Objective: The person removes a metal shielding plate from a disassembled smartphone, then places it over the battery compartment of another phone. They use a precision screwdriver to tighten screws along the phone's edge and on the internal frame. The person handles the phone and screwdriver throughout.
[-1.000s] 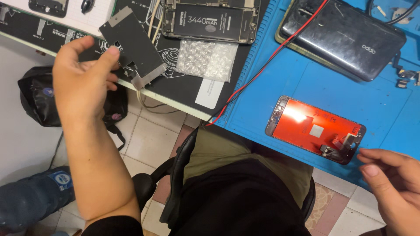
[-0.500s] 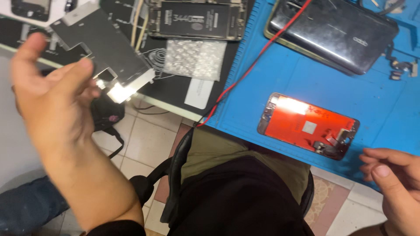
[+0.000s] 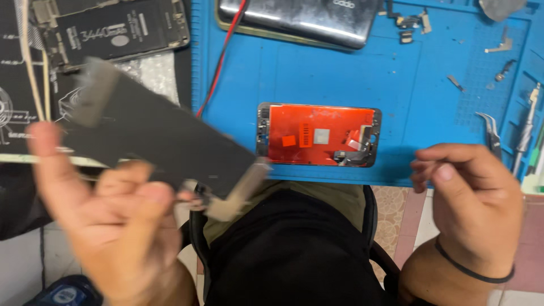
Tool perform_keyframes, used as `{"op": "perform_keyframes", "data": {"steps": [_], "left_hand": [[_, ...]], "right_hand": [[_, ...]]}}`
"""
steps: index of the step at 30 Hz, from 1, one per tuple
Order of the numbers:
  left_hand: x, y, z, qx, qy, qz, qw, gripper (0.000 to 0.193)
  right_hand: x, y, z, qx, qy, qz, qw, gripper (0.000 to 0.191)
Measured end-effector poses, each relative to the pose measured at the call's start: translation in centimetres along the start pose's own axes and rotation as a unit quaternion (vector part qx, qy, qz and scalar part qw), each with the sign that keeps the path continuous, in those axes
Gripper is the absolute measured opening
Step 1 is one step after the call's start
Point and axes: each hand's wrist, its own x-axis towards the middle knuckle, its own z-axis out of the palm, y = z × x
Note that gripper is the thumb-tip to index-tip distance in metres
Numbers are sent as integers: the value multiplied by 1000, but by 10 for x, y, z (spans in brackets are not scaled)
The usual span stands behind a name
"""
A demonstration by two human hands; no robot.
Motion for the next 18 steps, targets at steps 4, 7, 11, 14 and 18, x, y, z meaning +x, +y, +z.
{"op": "perform_keyframes", "data": {"steps": [4, 7, 11, 14, 18], "left_hand": [[1, -20, 34, -106, -38, -88, 990, 72], [3, -27, 47, -20, -86, -113, 990, 45], [3, -36, 58, -50, -93, -110, 988, 36], [2, -43, 66, -69, -109, -113, 985, 41], [-2, -52, 80, -93, -123, -130, 979, 40]], "right_hand": [[-11, -3, 10, 5, -17, 15, 1000, 20], [-11, -7, 13, -3, -9, 13, 1000, 21], [-6, -15, 22, -37, 20, -6, 999, 20], [-3, -27, 35, -76, 25, -4, 997, 26], [9, -43, 51, -115, -35, -36, 992, 65]]}}
